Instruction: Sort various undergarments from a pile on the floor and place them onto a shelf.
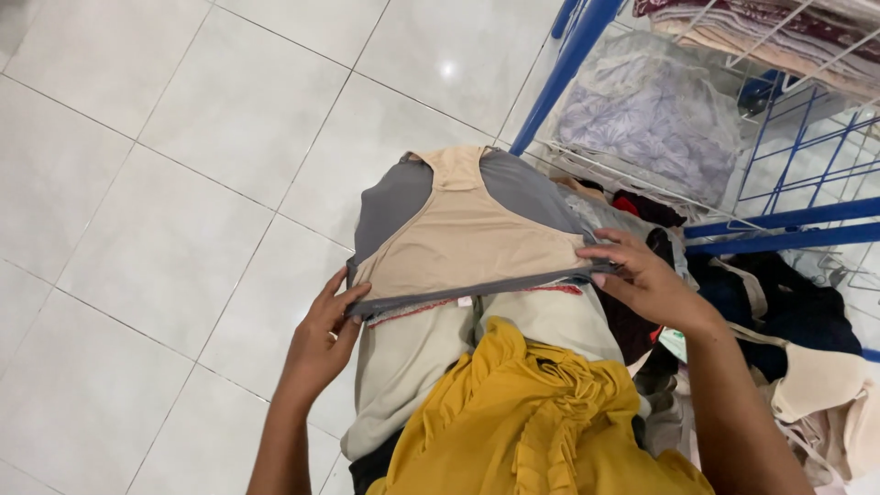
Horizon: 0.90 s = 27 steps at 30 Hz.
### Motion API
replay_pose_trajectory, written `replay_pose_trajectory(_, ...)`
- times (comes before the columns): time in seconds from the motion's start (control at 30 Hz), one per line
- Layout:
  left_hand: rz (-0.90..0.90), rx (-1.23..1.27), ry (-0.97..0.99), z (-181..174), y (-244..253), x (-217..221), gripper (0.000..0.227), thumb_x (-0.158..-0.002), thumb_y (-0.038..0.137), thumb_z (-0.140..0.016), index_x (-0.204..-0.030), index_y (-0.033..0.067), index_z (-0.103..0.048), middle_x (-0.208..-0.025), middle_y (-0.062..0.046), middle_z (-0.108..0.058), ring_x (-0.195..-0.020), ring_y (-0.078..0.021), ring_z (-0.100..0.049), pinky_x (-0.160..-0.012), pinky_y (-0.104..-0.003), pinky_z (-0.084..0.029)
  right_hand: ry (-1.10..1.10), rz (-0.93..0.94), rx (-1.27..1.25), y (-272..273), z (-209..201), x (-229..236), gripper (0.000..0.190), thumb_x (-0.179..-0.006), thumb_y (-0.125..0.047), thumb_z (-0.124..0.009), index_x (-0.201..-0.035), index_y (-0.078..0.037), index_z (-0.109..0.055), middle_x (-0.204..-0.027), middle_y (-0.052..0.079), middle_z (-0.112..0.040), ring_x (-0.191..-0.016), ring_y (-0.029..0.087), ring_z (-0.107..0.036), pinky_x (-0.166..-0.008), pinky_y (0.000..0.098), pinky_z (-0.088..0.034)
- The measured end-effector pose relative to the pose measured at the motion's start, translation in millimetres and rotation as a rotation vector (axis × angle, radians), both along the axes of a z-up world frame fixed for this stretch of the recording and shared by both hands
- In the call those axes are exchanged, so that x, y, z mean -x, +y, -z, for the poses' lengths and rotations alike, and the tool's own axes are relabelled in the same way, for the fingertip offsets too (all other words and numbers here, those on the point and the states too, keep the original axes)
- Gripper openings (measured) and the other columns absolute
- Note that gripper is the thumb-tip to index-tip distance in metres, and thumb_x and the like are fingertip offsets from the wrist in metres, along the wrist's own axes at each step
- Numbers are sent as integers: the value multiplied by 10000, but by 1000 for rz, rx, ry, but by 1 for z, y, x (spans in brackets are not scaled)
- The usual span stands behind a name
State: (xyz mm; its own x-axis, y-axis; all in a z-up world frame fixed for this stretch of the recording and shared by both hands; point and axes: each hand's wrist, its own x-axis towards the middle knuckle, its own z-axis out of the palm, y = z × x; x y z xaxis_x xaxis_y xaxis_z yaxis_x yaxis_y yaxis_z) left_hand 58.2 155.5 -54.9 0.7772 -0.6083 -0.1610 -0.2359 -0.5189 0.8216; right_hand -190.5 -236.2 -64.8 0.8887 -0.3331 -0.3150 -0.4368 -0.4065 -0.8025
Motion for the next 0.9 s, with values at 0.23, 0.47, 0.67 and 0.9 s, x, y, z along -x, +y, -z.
replay_pose_trajectory(0.23,67,-167,-119,-42,-31,-31,500,-750,113,-696,-1241,202,-719,-1568,-54,-514,-764,-201,-696,-754,-341,-575,-262,10,259,-8,-26,-26,368,-889,-184,-713,-1254,-161,-670,-1541,145,-519,-1403,287,-516,-1056,394,-461)
replay_pose_trajectory(0.47,392,65,-688,-8,-134,-17,395,-860,248,-730,-1238,135,-729,-1497,-128,-555,-1385,-358,-505,-1140,-530,-362,-156,-34,621,61,16,-113,744,-884,-553,-680,-1505,-201,-468,-1608,219,-324,-1457,465,-327,-1111,631,-295)
replay_pose_trajectory(0.67,286,106,-508,14,-114,-28,492,-943,286,-653,-1406,122,-643,-1603,-192,-462,-1506,-401,-383,-1219,-524,-302,-111,-5,532,53,22,-107,835,-900,-642,-621,-1581,-226,-373,-1644,226,-291,-1472,475,-325,-1122,655,-295)
replay_pose_trajectory(0.9,182,63,-342,2,-109,-21,510,-1049,318,-541,-1489,62,-543,-1651,-236,-380,-1516,-433,-349,-1207,-504,-300,-296,161,249,22,110,-76,735,-1022,-570,-555,-1557,-82,-432,-1588,264,-403,-1488,438,-357,-1218,551,-282)
